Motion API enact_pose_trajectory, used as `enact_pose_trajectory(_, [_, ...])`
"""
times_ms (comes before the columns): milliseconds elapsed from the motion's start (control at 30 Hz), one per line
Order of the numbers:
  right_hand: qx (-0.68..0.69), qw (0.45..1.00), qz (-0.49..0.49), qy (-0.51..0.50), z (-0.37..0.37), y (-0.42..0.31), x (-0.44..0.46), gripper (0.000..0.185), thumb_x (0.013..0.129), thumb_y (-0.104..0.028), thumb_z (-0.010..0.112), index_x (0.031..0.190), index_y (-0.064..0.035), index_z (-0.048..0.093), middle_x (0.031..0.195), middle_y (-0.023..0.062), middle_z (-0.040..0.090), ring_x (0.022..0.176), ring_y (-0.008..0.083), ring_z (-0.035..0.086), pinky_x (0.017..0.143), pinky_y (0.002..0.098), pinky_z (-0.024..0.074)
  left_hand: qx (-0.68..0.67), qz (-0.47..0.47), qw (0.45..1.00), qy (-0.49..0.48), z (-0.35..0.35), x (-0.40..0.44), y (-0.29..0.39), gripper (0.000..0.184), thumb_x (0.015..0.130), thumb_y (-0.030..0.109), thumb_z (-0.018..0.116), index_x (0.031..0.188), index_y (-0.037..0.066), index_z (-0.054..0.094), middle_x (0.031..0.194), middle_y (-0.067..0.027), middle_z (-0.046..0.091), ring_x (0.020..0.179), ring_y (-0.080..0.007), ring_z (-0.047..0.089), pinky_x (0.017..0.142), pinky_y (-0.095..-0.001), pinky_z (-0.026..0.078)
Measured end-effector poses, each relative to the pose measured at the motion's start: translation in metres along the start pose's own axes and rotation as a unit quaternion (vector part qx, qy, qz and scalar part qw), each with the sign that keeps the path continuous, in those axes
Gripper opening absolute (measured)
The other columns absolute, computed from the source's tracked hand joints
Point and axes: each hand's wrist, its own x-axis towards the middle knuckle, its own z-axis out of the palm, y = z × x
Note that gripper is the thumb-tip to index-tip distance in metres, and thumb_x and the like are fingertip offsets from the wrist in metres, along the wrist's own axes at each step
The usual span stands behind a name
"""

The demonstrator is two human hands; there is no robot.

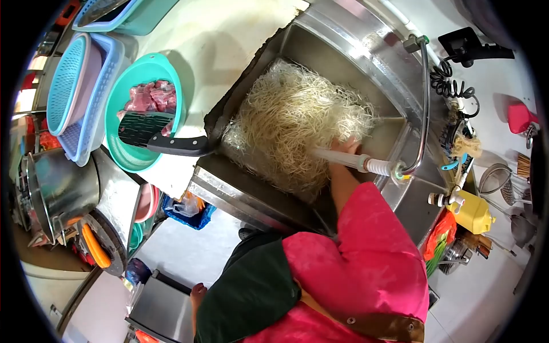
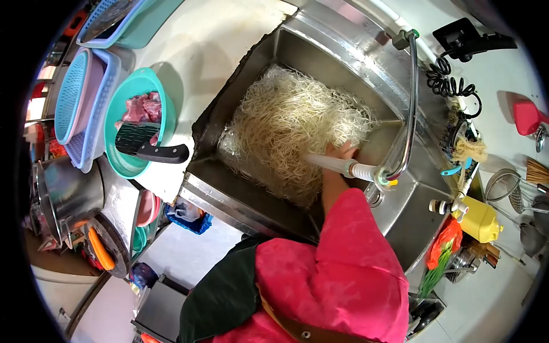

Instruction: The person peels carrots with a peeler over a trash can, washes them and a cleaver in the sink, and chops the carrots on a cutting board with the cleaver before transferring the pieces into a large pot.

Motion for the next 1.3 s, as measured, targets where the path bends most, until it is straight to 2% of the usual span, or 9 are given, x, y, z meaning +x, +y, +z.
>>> enact_pose_trajectory(100, [0.031, 0.963, 0.126, -0.238, -0.01, -0.069, -0.035, 0.057, 0.078, -0.049, 0.051, 0.117, -0.0087, 0.048, 0.114, 0.016, 0.048, 0.102, 0.0322, 0.047, 0.082, 0.0409, 0.0401, -0.04, 0.033, 0.999, -0.014, 0.002, 0.006, 0.023, 0.03, 0.072, 0.014, 0.061, 0.1, 0.002, 0.058, 0.088, -0.0137, 0.064, 0.079, -0.0224, 0.062, 0.068, -0.0317, 0.049])
enact_pose_trajectory(233, [0.053, 0.855, -0.39, -0.336, -0.071, -0.107, -0.08, 0.059, 0.078, -0.049, 0.051, 0.121, -0.0092, 0.045, 0.12, 0.0156, 0.044, 0.11, 0.0343, 0.042, 0.087, 0.0444, 0.0371, -0.074, 0.046, 0.996, -0.017, 0.0, 0.012, 0.059, 0.029, 0.073, 0.013, 0.06, 0.1, 0.002, 0.058, 0.091, -0.0135, 0.063, 0.081, -0.0232, 0.062, 0.068, -0.0319, 0.049])
enact_pose_trajectory(333, [0.065, 0.808, -0.51, -0.286, -0.073, -0.075, -0.089, 0.06, 0.078, -0.048, 0.051, 0.123, -0.0094, 0.044, 0.123, 0.0154, 0.042, 0.113, 0.0353, 0.039, 0.09, 0.0461, 0.0356, -0.061, 0.031, 0.998, -0.011, -0.023, -0.006, 0.101, 0.029, 0.073, 0.013, 0.059, 0.1, 0.002, 0.058, 0.091, -0.0129, 0.063, 0.078, -0.0215, 0.062, 0.065, -0.0316, 0.049])
enact_pose_trajectory(600, [0.01, 0.922, 0.028, -0.387, -0.096, -0.042, -0.004, 0.061, 0.076, -0.048, 0.053, 0.125, -0.0143, 0.043, 0.121, 0.0205, 0.046, 0.112, 0.0339, 0.044, 0.091, 0.0489, 0.0343, 0.039, 0.028, 0.997, -0.061, -0.013, -0.007, 0.045, 0.026, 0.074, 0.013, 0.06, 0.098, 0.003, 0.059, 0.087, -0.0121, 0.063, 0.074, -0.018, 0.061, 0.063, -0.0299, 0.049])
enact_pose_trajectory(667, [-0.239, 0.788, -0.181, -0.537, -0.074, -0.076, 0.034, 0.062, 0.078, -0.049, 0.052, 0.125, -0.0112, 0.042, 0.124, 0.0203, 0.043, 0.114, 0.0336, 0.042, 0.094, 0.0473, 0.0333, -0.018, 0.048, 0.998, -0.028, 0.022, 0.001, -0.015, 0.027, 0.073, 0.014, 0.061, 0.098, 0.003, 0.059, 0.087, -0.0117, 0.063, 0.076, -0.0186, 0.062, 0.065, -0.0302, 0.05])
enact_pose_trajectory(733, [0.058, 0.944, 0.16, -0.282, -0.011, -0.103, 0.002, 0.065, 0.08, -0.049, 0.049, 0.129, -0.0079, 0.037, 0.128, 0.0208, 0.038, 0.116, 0.0354, 0.038, 0.096, 0.0499, 0.031, -0.09, 0.037, 0.995, -0.015, 0.043, 0.002, -0.034, 0.029, 0.073, 0.015, 0.063, 0.098, 0.003, 0.059, 0.088, -0.0109, 0.064, 0.082, -0.0206, 0.063, 0.071, -0.0314, 0.051])
enact_pose_trajectory(967, [0.106, 0.87, -0.208, -0.434, -0.069, -0.2, -0.046, 0.052, 0.085, -0.033, 0.044, 0.132, -0.0143, 0.033, 0.132, 0.0212, 0.033, 0.123, 0.0424, 0.027, 0.091, 0.0608, 0.0295, 0.067, 0.078, 0.994, -0.025, 0.019, -0.008, 0.042, 0.027, 0.073, 0.013, 0.062, 0.098, 0.002, 0.059, 0.09, -0.012, 0.064, 0.085, -0.0221, 0.062, 0.072, -0.032, 0.05])
enact_pose_trajectory(1033, [-0.07, 0.699, -0.643, -0.305, -0.119, -0.169, -0.046, 0.046, 0.085, -0.029, 0.044, 0.129, -0.0194, 0.038, 0.131, 0.0168, 0.036, 0.123, 0.0446, 0.024, 0.088, 0.0633, 0.0299, -0.047, 0.006, 0.998, 0.044, 0.004, -0.022, 0.071, 0.028, 0.073, 0.013, 0.061, 0.098, 0.002, 0.059, 0.09, -0.0128, 0.064, 0.085, -0.0229, 0.062, 0.073, -0.0328, 0.049])
enact_pose_trajectory(1300, [-0.06, 0.635, -0.641, -0.427, -0.097, -0.036, -0.062, 0.04, 0.082, -0.032, 0.046, 0.12, -0.0183, 0.049, 0.119, 0.0134, 0.049, 0.118, 0.0393, 0.035, 0.088, 0.0543, 0.0363, -0.104, 0.05, 0.993, 0.022, 0.038, 0.01, -0.004, 0.029, 0.072, 0.015, 0.061, 0.098, 0.002, 0.06, 0.086, -0.0124, 0.064, 0.08, -0.0203, 0.062, 0.07, -0.0309, 0.049])
